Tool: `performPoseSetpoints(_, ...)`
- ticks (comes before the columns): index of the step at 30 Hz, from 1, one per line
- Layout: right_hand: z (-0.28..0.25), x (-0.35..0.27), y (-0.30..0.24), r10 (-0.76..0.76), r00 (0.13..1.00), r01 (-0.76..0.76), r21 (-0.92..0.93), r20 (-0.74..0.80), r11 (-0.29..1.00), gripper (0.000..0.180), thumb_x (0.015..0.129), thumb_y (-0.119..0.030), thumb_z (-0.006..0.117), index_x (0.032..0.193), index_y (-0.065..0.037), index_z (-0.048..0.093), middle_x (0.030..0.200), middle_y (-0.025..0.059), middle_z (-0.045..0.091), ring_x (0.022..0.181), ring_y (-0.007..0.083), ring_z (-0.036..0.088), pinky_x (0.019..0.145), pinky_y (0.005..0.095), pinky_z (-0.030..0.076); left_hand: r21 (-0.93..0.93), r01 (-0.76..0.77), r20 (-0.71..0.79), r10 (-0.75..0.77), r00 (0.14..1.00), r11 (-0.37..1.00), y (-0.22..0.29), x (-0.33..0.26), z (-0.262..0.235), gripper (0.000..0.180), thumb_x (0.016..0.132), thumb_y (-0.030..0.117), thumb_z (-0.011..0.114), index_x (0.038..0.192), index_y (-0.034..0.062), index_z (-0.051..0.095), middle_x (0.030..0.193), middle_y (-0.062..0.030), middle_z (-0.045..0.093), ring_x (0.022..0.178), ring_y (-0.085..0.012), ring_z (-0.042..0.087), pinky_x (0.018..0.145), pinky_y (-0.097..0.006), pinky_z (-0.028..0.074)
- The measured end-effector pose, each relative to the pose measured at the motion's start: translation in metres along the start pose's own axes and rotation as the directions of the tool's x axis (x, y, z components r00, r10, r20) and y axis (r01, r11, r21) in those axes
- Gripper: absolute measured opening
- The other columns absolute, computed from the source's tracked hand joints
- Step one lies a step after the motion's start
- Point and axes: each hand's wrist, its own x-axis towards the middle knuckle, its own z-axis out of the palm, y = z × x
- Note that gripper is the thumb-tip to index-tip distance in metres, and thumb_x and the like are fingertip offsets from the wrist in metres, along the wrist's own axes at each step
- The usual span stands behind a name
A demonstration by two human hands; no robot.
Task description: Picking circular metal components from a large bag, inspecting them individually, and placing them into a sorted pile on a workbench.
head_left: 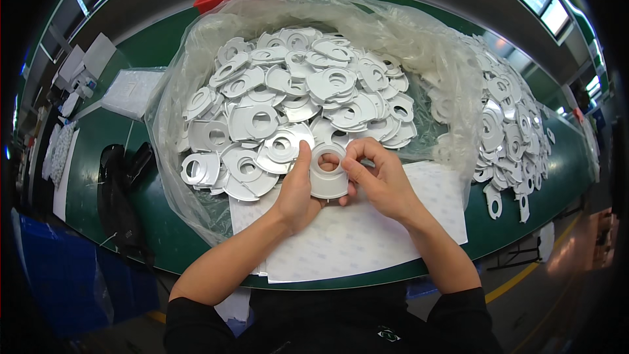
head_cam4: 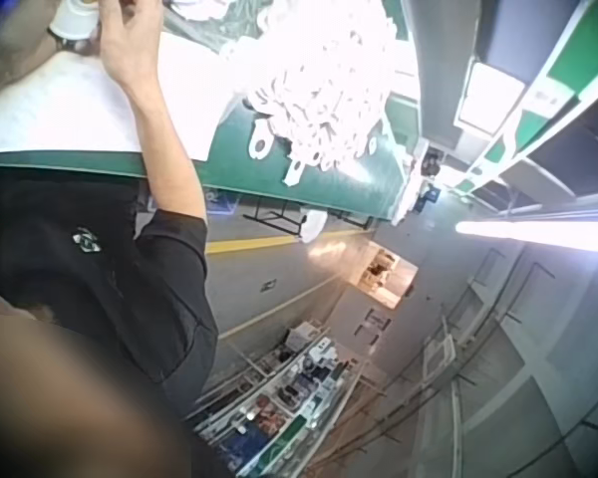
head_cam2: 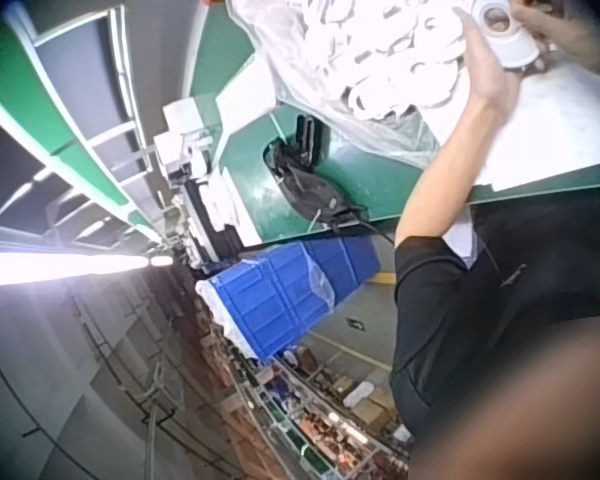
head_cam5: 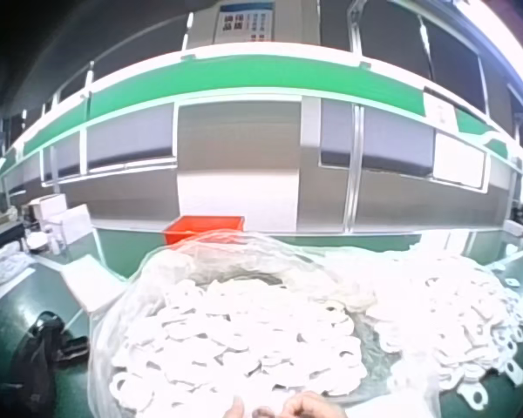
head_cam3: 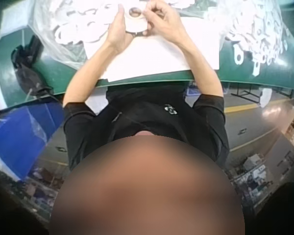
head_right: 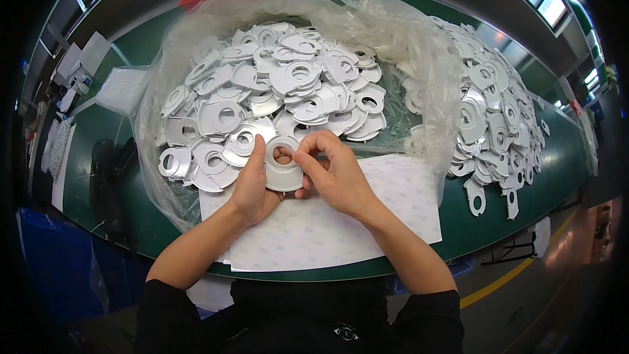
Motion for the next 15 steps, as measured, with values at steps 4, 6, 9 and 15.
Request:
performPoseSetpoints(4,0.003,-0.001,0.0,-0.035,0.999,0.034,-0.038,-0.024,0.999,0.012,0.091,-0.007,0.054,0.086,0.003,0.05,0.096,0.0059,0.041,0.06,0.0088,0.053,0.051,0.0231,0.054,0.007,-0.009,-0.006,0.009,1.0,1.0,0.001,-0.001,0.003,0.068,0.094,0.059,0.009,0.103,0.0075,0.052,0.093,-0.0079,0.058,0.079,-0.0186,0.058,0.064,-0.032,0.046)
performPoseSetpoints(6,0.005,-0.001,0.001,-0.04,0.998,0.035,-0.081,-0.057,0.996,0.011,0.091,-0.007,0.055,0.086,0.002,0.05,0.096,0.0059,0.042,0.059,0.0085,0.053,0.049,0.0229,0.054,0.011,-0.003,-0.037,0.004,0.999,1.0,0.002,-0.001,0.005,0.068,0.094,0.059,0.009,0.103,0.0074,0.052,0.093,-0.0082,0.058,0.079,-0.0184,0.058,0.064,-0.032,0.046)
performPoseSetpoints(9,0.007,-0.002,0.001,-0.088,0.994,0.075,-0.16,-0.071,0.984,0.011,0.089,-0.005,0.056,0.086,0.003,0.05,0.096,0.0068,0.042,0.058,0.0093,0.053,0.048,0.022,0.053,0.007,-0.006,-0.07,0.007,0.998,1.0,0.003,-0.002,0.009,0.067,0.094,0.059,0.009,0.103,0.0077,0.051,0.094,-0.0087,0.058,0.079,-0.0185,0.058,0.063,-0.032,0.045)
performPoseSetpoints(15,-0.004,0.003,0.007,-0.605,0.786,0.443,-0.798,0.128,0.407,0.01,0.086,-0.005,0.06,0.09,0.001,0.054,0.09,0.0081,0.051,0.058,0.0127,0.056,0.049,0.0212,0.047,-0.034,-0.029,-0.038,0.028,0.999,0.999,0.001,-0.001,0.006,0.064,0.094,0.06,0.009,0.099,0.0097,0.048,0.094,-0.0097,0.059,0.079,-0.0196,0.058,0.063,-0.032,0.045)
